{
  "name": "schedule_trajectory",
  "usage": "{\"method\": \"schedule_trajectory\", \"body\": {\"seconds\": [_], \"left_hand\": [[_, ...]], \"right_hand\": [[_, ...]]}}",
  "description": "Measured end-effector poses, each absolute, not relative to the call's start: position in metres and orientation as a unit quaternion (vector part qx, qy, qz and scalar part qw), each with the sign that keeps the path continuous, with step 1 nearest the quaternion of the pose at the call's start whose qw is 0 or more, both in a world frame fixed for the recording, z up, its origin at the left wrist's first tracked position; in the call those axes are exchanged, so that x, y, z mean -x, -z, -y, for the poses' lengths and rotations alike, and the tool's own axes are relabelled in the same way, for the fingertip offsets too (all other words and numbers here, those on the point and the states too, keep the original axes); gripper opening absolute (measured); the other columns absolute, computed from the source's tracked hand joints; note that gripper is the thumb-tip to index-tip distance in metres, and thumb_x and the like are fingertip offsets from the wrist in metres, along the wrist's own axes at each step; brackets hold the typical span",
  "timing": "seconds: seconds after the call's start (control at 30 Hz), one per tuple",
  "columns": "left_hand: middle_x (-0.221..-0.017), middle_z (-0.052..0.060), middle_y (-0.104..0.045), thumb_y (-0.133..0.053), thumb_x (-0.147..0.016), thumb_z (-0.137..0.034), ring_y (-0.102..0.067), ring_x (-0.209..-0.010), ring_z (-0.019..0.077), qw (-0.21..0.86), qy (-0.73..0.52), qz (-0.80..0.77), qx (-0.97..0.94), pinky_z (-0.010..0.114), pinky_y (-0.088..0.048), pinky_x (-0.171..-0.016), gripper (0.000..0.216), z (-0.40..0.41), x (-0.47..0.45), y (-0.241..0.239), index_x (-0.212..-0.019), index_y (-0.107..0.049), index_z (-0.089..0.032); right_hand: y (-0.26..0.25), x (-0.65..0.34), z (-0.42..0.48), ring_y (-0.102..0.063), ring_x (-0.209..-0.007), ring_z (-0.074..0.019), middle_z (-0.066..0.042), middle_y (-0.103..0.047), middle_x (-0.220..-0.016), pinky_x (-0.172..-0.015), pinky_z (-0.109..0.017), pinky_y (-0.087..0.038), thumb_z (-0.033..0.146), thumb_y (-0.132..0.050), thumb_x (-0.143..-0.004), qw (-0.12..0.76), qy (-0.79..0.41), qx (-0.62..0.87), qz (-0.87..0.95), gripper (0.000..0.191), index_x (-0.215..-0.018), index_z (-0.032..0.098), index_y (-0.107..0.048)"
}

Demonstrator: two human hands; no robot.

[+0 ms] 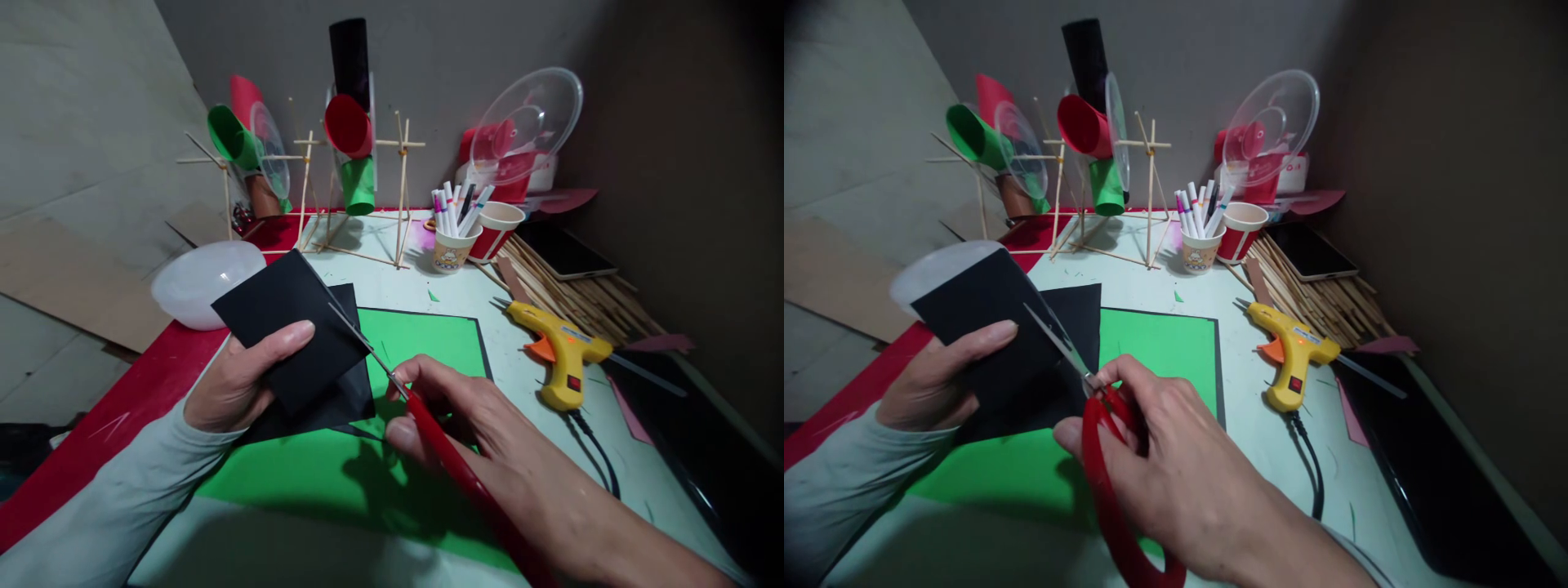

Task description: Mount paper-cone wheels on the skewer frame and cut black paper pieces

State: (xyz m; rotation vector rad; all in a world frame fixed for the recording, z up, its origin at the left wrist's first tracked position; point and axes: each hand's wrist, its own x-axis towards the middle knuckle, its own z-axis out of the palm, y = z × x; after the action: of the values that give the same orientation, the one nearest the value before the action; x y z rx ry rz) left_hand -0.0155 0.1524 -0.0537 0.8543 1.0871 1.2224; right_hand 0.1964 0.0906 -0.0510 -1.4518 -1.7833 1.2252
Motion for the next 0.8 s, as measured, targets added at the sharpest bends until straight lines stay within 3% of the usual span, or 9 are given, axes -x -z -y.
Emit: {"method": "schedule_trajectory", "body": {"seconds": [0.07, 0.27, 0.4, 0.5, 0.67, 0.8], "left_hand": [[-0.094, 0.003, -0.08, -0.081, -0.072, -0.018, -0.073, -0.099, 0.026, 0.605, -0.529, -0.467, -0.368, 0.032, -0.061, -0.089, 0.028, -0.154, 0.016, 0.054, -0.099, -0.073, -0.017], [-0.094, 0.004, -0.08, -0.078, -0.075, -0.019, -0.072, -0.102, 0.0269, 0.622, -0.514, -0.458, -0.372, 0.034, -0.06, -0.092, 0.025, -0.155, 0.018, 0.055, -0.099, -0.074, -0.016], [-0.089, 0.003, -0.08, -0.08, -0.073, -0.02, -0.075, -0.091, 0.0238, 0.629, -0.508, -0.462, -0.365, 0.027, -0.062, -0.082, 0.018, -0.156, 0.019, 0.057, -0.09, -0.076, -0.015], [-0.088, 0.002, -0.08, -0.085, -0.066, -0.021, -0.075, -0.088, 0.0243, 0.618, -0.515, -0.472, -0.359, 0.026, -0.063, -0.075, 0.027, -0.156, 0.018, 0.058, -0.091, -0.076, -0.018], [-0.089, 0.007, -0.08, -0.086, -0.063, -0.025, -0.074, -0.094, 0.0311, 0.619, -0.517, -0.477, -0.349, 0.033, -0.064, -0.079, 0.029, -0.155, 0.017, 0.059, -0.088, -0.076, -0.015], [-0.085, 0.007, -0.079, -0.086, -0.063, -0.023, -0.075, -0.091, 0.0305, 0.619, -0.526, -0.478, -0.334, 0.035, -0.064, -0.078, 0.031, -0.154, 0.015, 0.059, -0.09, -0.075, -0.013]], "right_hand": [[0.052, -0.196, -0.091, -0.057, -0.072, -0.0223, 0.001, -0.062, -0.068, -0.06, -0.03, -0.044, 0.056, -0.057, -0.089, 0.266, -0.436, 0.54, 0.669, 0.027, -0.091, 0.029, -0.057], [0.053, -0.194, -0.093, -0.06, -0.079, -0.0257, -0.002, -0.067, -0.074, -0.068, -0.034, -0.045, 0.055, -0.054, -0.089, 0.262, -0.41, 0.551, 0.678, 0.027, -0.093, 0.029, -0.059], [0.051, -0.192, -0.093, -0.059, -0.077, -0.0264, -0.002, -0.065, -0.068, -0.066, -0.034, -0.044, 0.053, -0.052, -0.09, 0.235, -0.407, 0.567, 0.676, 0.025, -0.091, 0.029, -0.058], [0.048, -0.191, -0.093, -0.057, -0.074, -0.0253, -0.001, -0.063, -0.065, -0.064, -0.033, -0.042, 0.051, -0.051, -0.091, 0.208, -0.412, 0.573, 0.677, 0.024, -0.086, 0.028, -0.057], [0.039, -0.191, -0.093, -0.056, -0.074, -0.0208, -0.001, -0.065, -0.07, -0.067, -0.029, -0.04, 0.041, -0.049, -0.092, 0.22, -0.435, 0.564, 0.667, 0.021, -0.08, 0.025, -0.054], [0.036, -0.192, -0.093, -0.051, -0.067, -0.0174, 0.001, -0.061, -0.065, -0.067, -0.028, -0.037, 0.041, -0.046, -0.093, 0.239, -0.446, 0.538, 0.674, 0.023, -0.077, 0.024, -0.05]]}}
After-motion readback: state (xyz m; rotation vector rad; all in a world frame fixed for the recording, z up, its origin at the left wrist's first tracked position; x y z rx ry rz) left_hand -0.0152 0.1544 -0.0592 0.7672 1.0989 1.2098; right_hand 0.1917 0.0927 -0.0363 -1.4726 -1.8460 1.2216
